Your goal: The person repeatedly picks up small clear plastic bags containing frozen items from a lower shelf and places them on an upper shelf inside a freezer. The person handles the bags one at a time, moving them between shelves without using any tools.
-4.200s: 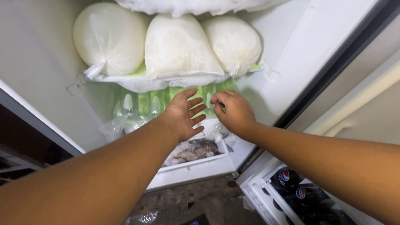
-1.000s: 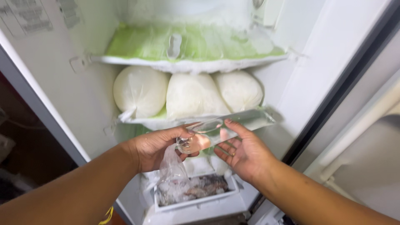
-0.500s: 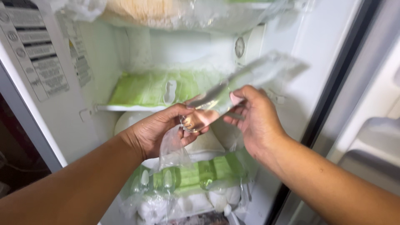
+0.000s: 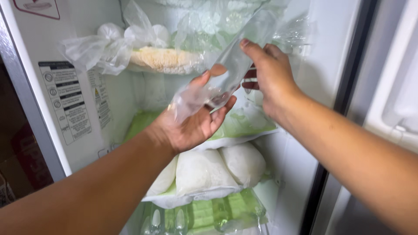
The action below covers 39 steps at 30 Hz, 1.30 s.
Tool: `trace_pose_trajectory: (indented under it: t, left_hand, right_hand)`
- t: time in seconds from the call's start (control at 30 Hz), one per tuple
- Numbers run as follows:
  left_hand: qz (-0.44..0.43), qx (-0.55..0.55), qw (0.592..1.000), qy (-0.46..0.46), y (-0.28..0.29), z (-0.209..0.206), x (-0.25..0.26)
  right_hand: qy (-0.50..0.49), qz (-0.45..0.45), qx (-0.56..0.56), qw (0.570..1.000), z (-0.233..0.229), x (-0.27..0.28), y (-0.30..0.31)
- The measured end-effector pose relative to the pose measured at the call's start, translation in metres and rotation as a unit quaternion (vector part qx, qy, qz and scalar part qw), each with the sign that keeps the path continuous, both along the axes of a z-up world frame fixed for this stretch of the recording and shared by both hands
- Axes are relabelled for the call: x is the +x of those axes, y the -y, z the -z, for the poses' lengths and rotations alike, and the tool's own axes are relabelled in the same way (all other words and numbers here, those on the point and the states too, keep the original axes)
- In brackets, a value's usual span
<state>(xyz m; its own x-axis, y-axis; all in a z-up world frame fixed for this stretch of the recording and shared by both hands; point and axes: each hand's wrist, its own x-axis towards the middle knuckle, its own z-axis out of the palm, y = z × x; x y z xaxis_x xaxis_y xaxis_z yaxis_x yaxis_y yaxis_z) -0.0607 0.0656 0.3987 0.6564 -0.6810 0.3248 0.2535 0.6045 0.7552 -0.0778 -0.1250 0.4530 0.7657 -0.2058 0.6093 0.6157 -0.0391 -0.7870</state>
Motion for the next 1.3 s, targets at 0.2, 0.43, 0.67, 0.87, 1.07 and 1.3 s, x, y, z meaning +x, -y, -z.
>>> trace_pose_trajectory:
  t: [0.2, 0.43, 0.67, 0.87, 1.07, 1.3]
  left_hand:
    - [0.006, 0.007, 0.999, 0.051, 0.033, -0.033, 0.013]
    - [-0.063, -0.007, 0.998, -0.010, 0.085, -0.063, 0.030]
    - [-0.110, -0.028, 0.993, -0.032, 0.121, -0.090, 0.034]
    - [-0.116, -0.008, 0.991, -0.063, 0.137, -0.106, 0.040]
    - [-0.130, 0.013, 0.989, -0.068, 0.139, -0.109, 0.054]
    - [-0.104, -0.030, 0.993, -0.038, 0.138, -0.112, 0.070]
  right_hand:
    - [-0.039, 0.063, 0.015, 0.997, -0.039, 0.022, 0.015]
    - [-0.079, -0.032, 0.039, 0.996, -0.074, 0.030, 0.036]
    - [0.024, 0.099, 0.012, 0.995, -0.060, 0.014, 0.059]
    - [0.363, 0.344, -0.232, 0.834, -0.016, -0.001, 0.066]
    - [0.352, 0.370, -0.316, 0.799, -0.009, -0.005, 0.065]
    - [0.318, 0.367, -0.365, 0.794, -0.014, 0.010, 0.069]
